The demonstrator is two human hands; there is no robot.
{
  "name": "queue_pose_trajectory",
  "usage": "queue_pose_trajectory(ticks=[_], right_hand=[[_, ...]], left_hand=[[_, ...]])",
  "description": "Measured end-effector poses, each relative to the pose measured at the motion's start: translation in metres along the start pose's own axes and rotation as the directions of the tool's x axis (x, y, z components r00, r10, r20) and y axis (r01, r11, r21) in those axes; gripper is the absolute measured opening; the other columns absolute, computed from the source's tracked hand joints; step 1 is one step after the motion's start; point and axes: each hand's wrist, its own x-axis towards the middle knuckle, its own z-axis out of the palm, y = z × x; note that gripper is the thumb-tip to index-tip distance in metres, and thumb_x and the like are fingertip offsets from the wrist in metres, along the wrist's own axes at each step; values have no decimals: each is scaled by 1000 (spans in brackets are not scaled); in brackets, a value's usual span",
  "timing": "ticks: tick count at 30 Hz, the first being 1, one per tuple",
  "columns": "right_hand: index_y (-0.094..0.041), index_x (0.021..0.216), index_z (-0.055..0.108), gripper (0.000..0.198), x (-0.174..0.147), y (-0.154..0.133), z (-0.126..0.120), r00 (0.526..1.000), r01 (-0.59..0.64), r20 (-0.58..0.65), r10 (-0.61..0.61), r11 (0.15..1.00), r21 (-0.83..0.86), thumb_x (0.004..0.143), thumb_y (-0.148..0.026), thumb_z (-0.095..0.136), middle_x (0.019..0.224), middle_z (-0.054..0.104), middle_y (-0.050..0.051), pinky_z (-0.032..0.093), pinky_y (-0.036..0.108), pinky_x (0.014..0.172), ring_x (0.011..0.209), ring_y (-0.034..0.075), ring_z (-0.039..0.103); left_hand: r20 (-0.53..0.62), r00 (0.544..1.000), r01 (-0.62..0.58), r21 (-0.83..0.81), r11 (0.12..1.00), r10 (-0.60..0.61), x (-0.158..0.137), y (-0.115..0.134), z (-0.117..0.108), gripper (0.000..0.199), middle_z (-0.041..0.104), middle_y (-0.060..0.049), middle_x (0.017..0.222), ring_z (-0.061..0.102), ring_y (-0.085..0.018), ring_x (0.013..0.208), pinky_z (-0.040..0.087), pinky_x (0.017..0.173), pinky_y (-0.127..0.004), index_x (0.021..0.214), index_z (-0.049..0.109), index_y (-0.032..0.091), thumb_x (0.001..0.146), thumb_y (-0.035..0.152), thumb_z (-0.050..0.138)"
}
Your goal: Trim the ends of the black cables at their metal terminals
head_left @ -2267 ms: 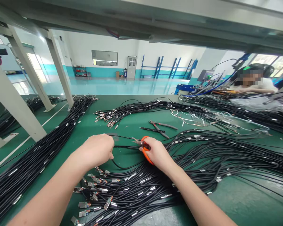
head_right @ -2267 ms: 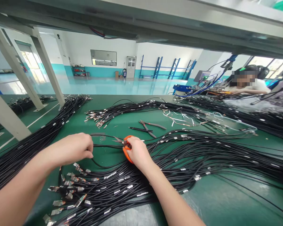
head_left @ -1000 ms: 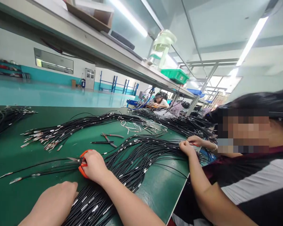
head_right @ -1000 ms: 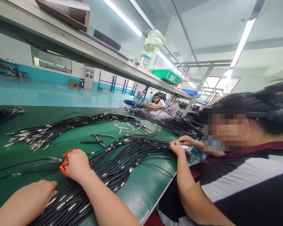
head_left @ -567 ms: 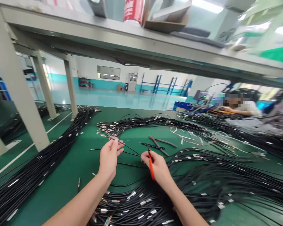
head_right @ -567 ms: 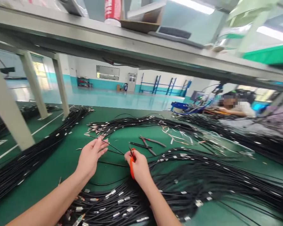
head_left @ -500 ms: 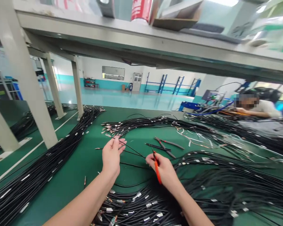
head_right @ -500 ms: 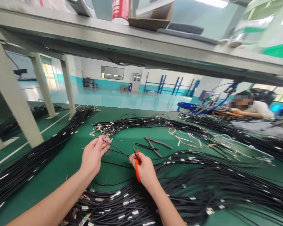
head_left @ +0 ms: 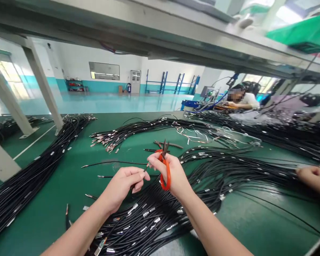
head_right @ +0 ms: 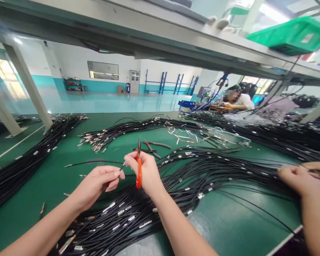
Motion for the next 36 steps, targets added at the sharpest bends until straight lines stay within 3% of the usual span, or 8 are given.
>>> queue_pose_trajectory(ticks=[5, 9, 17, 26, 36], right_hand=[[-14, 65, 55, 18, -2, -3, 0, 1000, -17, 20, 16, 999, 36, 73, -30, 60, 57, 50, -4, 34, 23, 56, 55, 8, 42], [-14, 66, 56, 16, -3, -5, 0, 996, -42, 77, 37, 997, 62, 72, -28, 59, 57, 50, -4, 34, 23, 57, 56, 8, 43], [-15, 75, 62, 14, -2, -4, 0, 992, -117, 58, 113, 991, 63, 66, -25, 64, 71, 57, -2, 38, 24, 65, 65, 10, 49], [-15, 79, 61, 15, -2, -3, -1, 995, -89, 48, 89, 996, -12, 67, -24, 62, 64, 55, -3, 38, 24, 59, 57, 9, 48], [-14, 78, 61, 14, -4, -11, -2, 996, -57, 68, 65, 993, -103, 68, -23, 61, 63, 55, -2, 39, 24, 55, 55, 10, 49]], left_hand=[[-101, 994, -27, 33, 999, 30, -3, 2, 10, 22, 46, 2, 55, 38, -8, 52, 29, 53, -22, 79, 64, 12, 80, 30, 52], [-185, 982, -34, 43, 998, 41, -2, 3, 12, 21, 50, 2, 56, 39, -7, 51, 32, 52, -21, 63, 62, 12, 75, 30, 59], [-406, 909, -44, 129, 991, 93, -1, 1, 9, 9, 61, 0, 56, 51, -9, 52, 42, 56, -22, 65, 68, 13, 62, 22, 69], [-454, 884, -27, 184, 982, 110, 0, -1, 11, 7, 63, 0, 56, 54, -11, 54, 45, 58, -23, 63, 68, 14, 61, 21, 69], [-491, 866, -69, 71, 995, 95, -2, -4, 15, 9, 61, 0, 57, 50, -9, 50, 41, 54, -23, 63, 67, 14, 60, 22, 70]])
